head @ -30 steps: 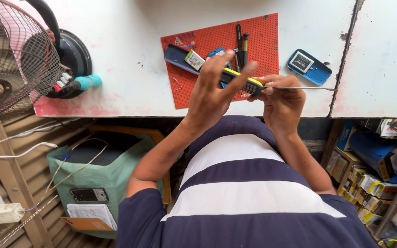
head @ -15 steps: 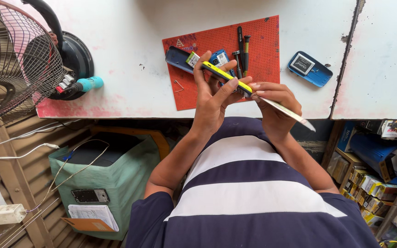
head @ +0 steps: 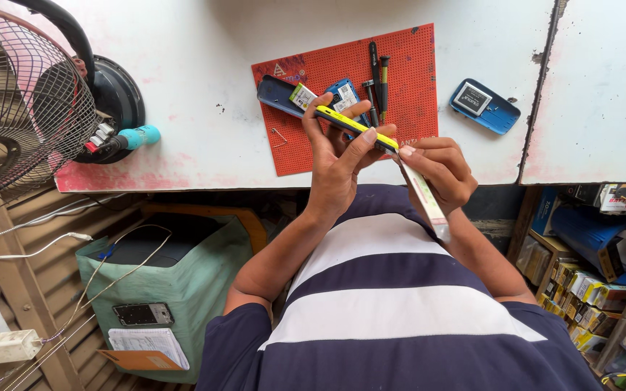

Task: The person uses a prying tool to separate the back cover from a yellow flip phone, then opens the device to reveal the internal components. They hold the disassembled phone halves and compare them to another disassembled flip phone on the workbench.

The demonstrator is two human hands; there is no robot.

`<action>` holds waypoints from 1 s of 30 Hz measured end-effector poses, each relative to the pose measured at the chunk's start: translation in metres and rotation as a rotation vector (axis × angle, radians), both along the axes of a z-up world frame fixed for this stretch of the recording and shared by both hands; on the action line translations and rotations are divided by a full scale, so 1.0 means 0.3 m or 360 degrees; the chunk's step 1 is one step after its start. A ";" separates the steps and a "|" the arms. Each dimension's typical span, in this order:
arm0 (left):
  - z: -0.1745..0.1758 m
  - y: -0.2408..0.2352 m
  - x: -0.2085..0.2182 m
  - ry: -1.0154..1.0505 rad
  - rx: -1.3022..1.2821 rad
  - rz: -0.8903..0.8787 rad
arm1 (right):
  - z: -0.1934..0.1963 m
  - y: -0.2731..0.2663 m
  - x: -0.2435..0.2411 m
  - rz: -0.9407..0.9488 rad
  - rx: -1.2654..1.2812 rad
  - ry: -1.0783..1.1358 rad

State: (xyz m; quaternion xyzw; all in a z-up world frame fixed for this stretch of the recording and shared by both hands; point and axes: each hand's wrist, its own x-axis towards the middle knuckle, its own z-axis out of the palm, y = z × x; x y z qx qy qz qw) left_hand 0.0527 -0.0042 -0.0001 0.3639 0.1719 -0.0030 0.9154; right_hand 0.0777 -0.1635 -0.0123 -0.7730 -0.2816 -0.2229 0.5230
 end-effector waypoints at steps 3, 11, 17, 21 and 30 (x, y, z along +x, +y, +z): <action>0.012 0.010 0.000 -0.0112 0.0141 0.0020 | -0.016 -0.024 0.021 0.0134 -0.0033 -0.0048; 0.017 0.035 -0.006 -0.0119 0.0257 -0.0042 | -0.014 -0.066 0.112 0.0490 -0.0250 -0.0412; 0.001 0.014 -0.022 -0.0274 0.0527 0.0091 | 0.015 -0.049 0.058 0.0332 -0.0173 0.0101; 0.006 0.011 -0.038 -0.0290 0.0672 0.0109 | 0.015 -0.033 0.031 0.0263 -0.0100 0.0180; 0.033 0.030 -0.039 -0.0157 0.0774 -0.0055 | 0.014 -0.081 0.053 0.0499 -0.0301 0.0162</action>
